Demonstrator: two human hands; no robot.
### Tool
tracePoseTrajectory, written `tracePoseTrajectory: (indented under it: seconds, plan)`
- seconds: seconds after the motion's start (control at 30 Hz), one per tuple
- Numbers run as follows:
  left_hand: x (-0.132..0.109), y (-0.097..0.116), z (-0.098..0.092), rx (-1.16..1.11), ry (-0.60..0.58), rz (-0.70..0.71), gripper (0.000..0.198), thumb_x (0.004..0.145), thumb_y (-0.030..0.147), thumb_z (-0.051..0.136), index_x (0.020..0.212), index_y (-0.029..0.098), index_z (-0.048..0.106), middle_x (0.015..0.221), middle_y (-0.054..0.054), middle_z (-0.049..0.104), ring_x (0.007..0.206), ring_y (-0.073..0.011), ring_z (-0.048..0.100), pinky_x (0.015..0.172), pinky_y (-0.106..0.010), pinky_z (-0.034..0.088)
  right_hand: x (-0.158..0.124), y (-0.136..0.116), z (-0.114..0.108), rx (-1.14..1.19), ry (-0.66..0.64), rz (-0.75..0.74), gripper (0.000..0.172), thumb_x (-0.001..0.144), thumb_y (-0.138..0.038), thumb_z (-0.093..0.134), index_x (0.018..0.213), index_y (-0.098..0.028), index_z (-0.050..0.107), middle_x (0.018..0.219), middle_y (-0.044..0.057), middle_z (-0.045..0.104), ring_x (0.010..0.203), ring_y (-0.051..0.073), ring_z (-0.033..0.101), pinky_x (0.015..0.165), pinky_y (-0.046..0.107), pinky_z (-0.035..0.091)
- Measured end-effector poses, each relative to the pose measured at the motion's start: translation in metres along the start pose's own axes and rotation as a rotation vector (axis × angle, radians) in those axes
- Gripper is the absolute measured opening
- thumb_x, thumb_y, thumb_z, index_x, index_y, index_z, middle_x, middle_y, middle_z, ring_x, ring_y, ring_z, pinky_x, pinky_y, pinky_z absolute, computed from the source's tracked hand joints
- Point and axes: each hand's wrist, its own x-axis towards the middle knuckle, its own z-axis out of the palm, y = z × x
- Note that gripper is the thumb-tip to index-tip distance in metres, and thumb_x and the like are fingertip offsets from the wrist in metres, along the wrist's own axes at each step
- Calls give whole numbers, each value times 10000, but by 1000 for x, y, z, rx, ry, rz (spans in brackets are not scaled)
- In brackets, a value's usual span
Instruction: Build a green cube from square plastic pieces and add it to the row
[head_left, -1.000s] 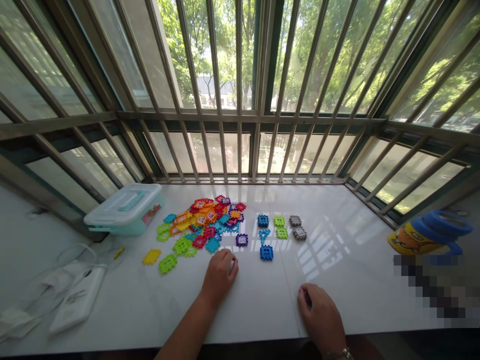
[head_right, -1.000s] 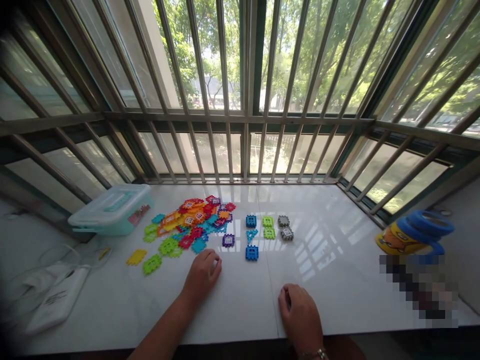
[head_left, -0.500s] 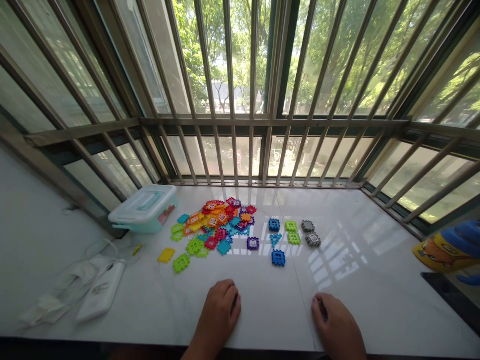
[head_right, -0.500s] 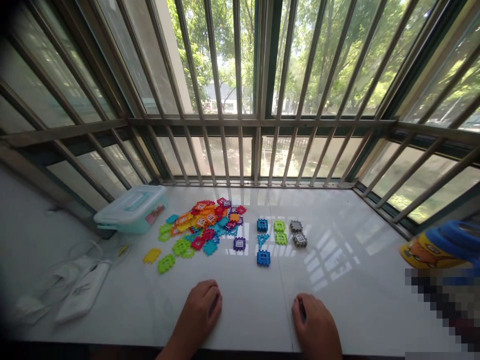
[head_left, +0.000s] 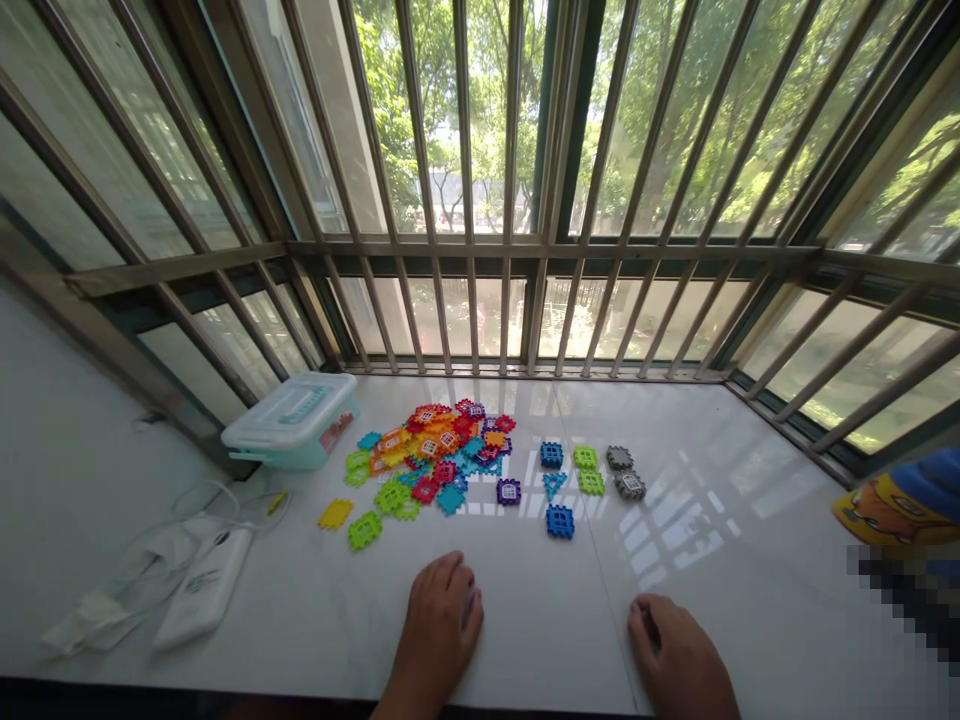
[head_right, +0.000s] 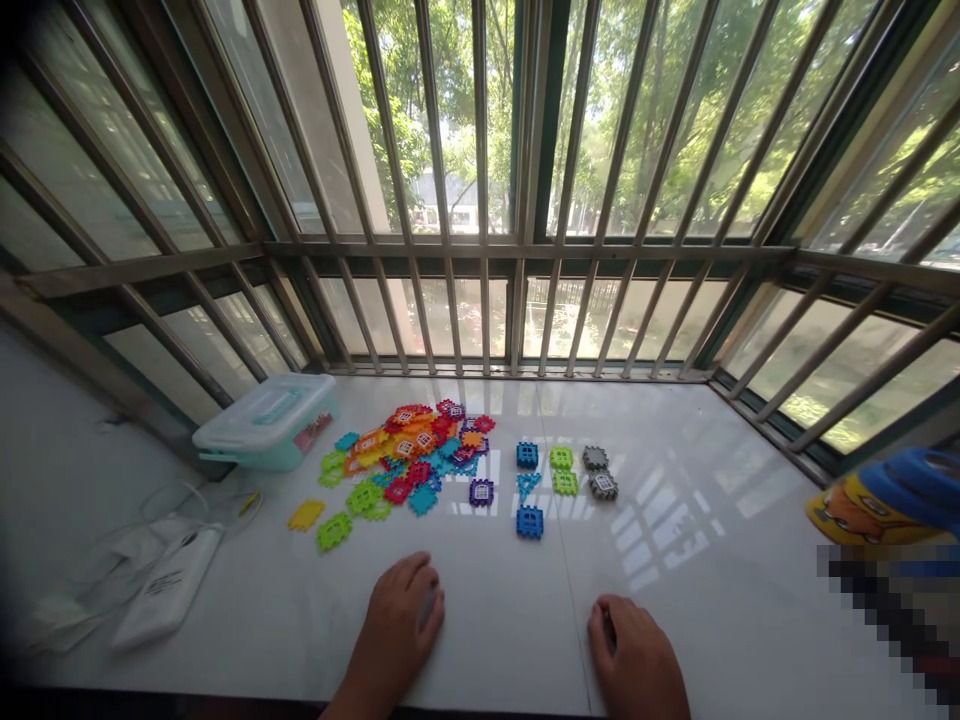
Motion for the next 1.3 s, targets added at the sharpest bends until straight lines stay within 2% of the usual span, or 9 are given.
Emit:
tracePoseTrajectory:
  seconds: [0.17,0.23,0.33,0.43,0.57,0.7,0.8,0.97,1.3]
  plan:
    - [10,-16,19,226,-5,-129,467,1010,404,592,1433,209,632,1678,-171,470,1535,-384,455,1266,-645,357,-2,3,1,-1,-28,6,257,1069,-463,545,992,-251,667,899,63,725,819,253,676,801,388,484]
    - [23,-22,26,257,-14,-163,561,1028,462,572,1521,195,579,1717,-177,416,1576,-396,393,1282,-649,318,-2,3,2,2,-32,13,257,1067,-466,551,995,-251,671,898,60,725,818,252,674,797,384,480]
    - [44,-29,31,245,-25,-184,642,1035,476,568,1607,193,494,1692,-175,458,1577,-399,385,1290,-668,285,-1,3,2,2,-31,22,256,1065,-467,556,996,-251,674,904,60,726,822,254,673,795,381,476]
    - [56,-30,29,203,3,-200,614,1019,451,614,1560,173,535,1566,-195,579,1476,-400,494,1274,-675,311,0,1,1,-6,-24,24,253,1070,-455,543,1000,-248,670,903,60,720,825,253,667,808,385,469]
    - [55,-25,18,105,24,-141,309,1008,364,644,1259,194,704,1356,-171,660,1297,-353,613,1193,-587,460,1,-3,-3,-25,-23,31,251,1069,-446,532,990,-244,659,889,60,709,815,252,651,805,386,450]
    - [53,-23,9,0,1,-58,126,1002,300,647,1070,244,737,1398,-150,628,1275,-336,629,1104,-542,540,3,-7,-8,-35,-34,37,237,1060,-429,536,987,-237,656,867,56,694,805,247,639,805,382,441]
    - [54,-26,9,-56,-12,-20,141,1002,279,652,1124,252,718,1461,-147,619,1337,-345,609,1142,-570,514,6,-10,-12,-46,-43,40,229,1055,-407,531,963,-236,653,844,52,683,793,244,630,803,381,435]
    - [55,-33,12,-166,-16,-34,336,979,260,688,1304,241,606,1361,-123,708,1279,-322,649,1160,-574,497,9,-13,-16,-51,-55,52,212,1046,-388,545,955,-233,659,840,54,684,792,243,627,788,374,425]
    - [58,-35,6,-340,-19,-30,315,946,289,738,1238,261,624,1249,-84,705,1206,-283,674,1094,-495,552,11,-16,-19,-76,-55,42,216,1047,-370,531,948,-225,657,826,59,681,791,239,601,797,363,413]
